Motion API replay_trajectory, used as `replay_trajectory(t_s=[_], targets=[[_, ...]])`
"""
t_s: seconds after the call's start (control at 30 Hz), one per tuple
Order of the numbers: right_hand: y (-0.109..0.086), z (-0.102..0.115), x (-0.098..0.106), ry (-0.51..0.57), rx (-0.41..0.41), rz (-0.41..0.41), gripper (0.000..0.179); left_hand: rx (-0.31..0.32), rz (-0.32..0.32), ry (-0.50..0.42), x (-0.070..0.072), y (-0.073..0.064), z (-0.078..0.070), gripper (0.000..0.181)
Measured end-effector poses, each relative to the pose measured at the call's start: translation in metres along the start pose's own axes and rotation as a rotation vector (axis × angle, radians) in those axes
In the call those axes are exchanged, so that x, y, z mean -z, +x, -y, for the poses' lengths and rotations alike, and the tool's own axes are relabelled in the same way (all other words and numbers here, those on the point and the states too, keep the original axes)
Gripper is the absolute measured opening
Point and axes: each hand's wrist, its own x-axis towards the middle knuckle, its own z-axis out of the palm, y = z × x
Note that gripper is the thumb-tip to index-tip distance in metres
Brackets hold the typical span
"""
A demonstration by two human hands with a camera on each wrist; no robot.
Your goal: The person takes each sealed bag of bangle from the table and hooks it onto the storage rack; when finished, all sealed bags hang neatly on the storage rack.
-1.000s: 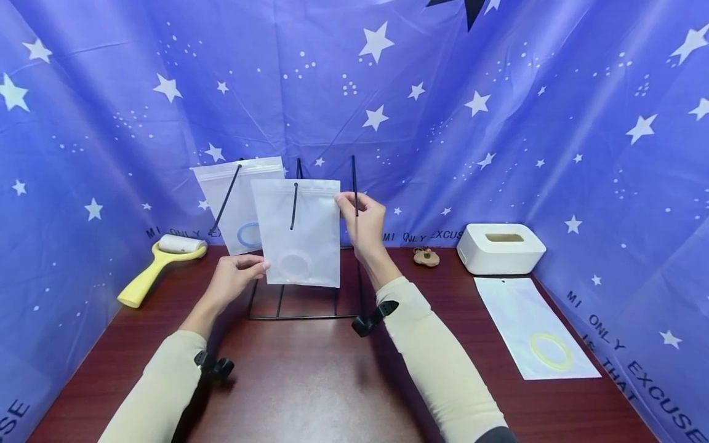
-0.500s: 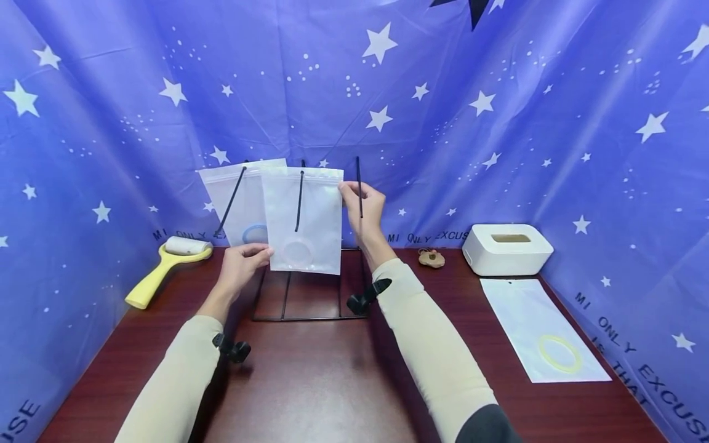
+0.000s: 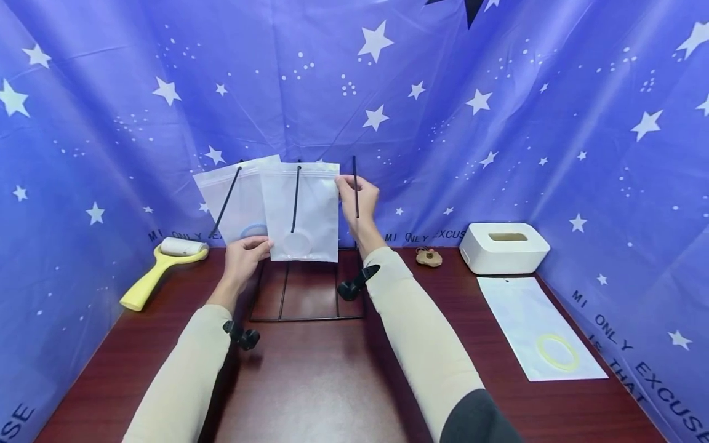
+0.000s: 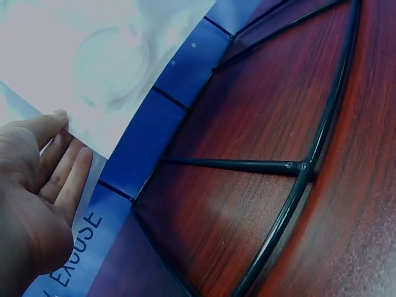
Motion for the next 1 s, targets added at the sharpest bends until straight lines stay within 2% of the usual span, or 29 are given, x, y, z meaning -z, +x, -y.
replay_trajectory(t_s=[0.13,0.37,0.57,0.77,0.9,1.0], targets=[[0.001,-0.005,-0.002,0.038,0.005,-0.003,0.011,0.013,-0.02,0.006,-0.003,-0.006,-0.009,0.034],[0.005,-0.014,0.006,0.074,0.046,0.001,0.014,-0.028,-0.07,0.018,-0.004,0.007,0.013,0.033],[0.008,-0.026,0.02,0.03,0.073,0.027,0.019,-0.05,-0.053,0.07,0.0,0.002,0.013,0.034],[0.008,-0.041,0.046,0.044,0.079,0.052,0.019,-0.021,-0.005,0.151,0.02,-0.016,0.018,0.039],[0.007,-0.05,0.07,0.007,0.077,0.063,0.021,-0.012,0.015,0.297,0.04,-0.033,0.025,0.042],[0.005,-0.053,0.091,0.006,0.081,0.081,0.025,-0.005,0.06,0.403,0.052,-0.046,0.031,0.047]])
